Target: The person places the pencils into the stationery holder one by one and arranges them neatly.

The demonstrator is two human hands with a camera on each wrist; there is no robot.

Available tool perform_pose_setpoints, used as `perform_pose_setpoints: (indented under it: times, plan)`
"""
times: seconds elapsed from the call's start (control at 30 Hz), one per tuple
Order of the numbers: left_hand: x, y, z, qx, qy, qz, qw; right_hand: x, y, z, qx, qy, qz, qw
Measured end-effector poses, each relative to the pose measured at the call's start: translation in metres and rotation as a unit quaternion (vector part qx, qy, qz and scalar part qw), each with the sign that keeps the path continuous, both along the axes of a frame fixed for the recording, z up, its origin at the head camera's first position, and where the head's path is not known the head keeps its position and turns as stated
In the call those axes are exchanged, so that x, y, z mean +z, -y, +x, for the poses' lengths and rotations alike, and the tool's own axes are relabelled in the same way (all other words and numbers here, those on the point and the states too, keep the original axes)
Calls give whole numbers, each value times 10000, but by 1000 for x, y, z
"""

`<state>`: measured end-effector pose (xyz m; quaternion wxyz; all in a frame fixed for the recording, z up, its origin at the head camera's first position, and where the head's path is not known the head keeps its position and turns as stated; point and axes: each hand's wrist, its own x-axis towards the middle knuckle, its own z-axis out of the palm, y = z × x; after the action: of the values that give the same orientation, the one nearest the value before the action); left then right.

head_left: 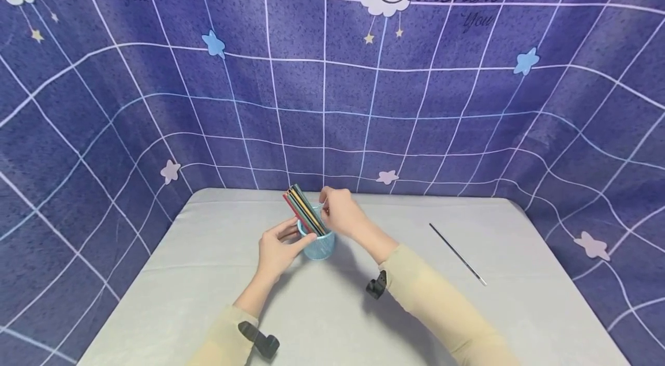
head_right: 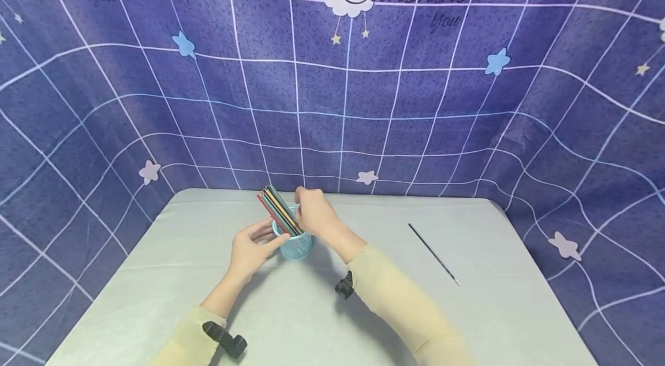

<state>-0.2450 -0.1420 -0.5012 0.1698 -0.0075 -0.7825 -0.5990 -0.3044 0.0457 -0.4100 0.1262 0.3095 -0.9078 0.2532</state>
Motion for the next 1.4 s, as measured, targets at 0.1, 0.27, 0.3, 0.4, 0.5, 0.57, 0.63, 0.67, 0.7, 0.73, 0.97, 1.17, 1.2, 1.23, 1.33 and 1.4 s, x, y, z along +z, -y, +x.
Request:
perform_pose_setpoints:
  times: [0.1, 0.27, 0.3, 0.4, 0.5, 0.57, 0.63, 0.67, 0.7, 0.73, 0.97, 1.17, 1.2, 1.23, 1.33, 1.4]
  plan:
    - [0, 0, 0, 24, -2, 22, 10000, 7, -12, 0, -95, -111, -156, 9998]
    - [0, 0, 0, 26, 63, 73, 10000, 16, -37, 1, -229, -230, -389, 9987]
    - [0, 0, -1, 19, 80, 96, 9999, 18, -42, 1, -284, -254, -427, 9984]
    - [-1, 0, -2, -4, 130, 122, 9998, 21, -62, 2, -452, -342, -585, 9967]
    - [-2, 0, -1, -51, 154, 151, 9998, 19, -85, 1, -632, -383, -586, 9955]
    - [-3, 0, 0, -55, 178, 151, 9997, 14, -103, 1, -741, -390, -549, 9950]
    - [-3, 1, 1, -29, 209, 141, 9997, 9, -120, 1, -862, -346, -484, 9945]
    - [-3, 1, 1, -15, 210, 130, 9997, 6, -128, 2, -917, -299, -464, 9943]
    - [-3, 2, 1, 0, 212, 119, 9997, 4, -136, 2, -968, -277, -432, 9940]
    - [-3, 2, 1, 10, 212, 104, 9997, 1, -144, 3, -1029, -263, -396, 9936]
    - [-2, 2, 2, 22, 195, 14, 9998, -10, -189, 9, -1311, -260, -200, 9908]
    - [-2, 2, 1, -11, 189, 54, 9998, -22, -216, 15, -1551, -138, 34, 9878]
    - [-2, 2, 1, -21, 198, 60, 9998, -24, -220, 16, -1596, -101, 72, 9871]
    - [-2, 2, 1, -32, 207, 56, 9998, -26, -223, 17, -1646, -72, 107, 9863]
    - [-2, 2, 1, -49, 251, 71, 9996, -31, -232, 21, -1738, 4, 196, 9846]
    - [-1, 2, 1, -65, 251, 63, 9996, -34, -238, 23, -1808, 65, 265, 9831]
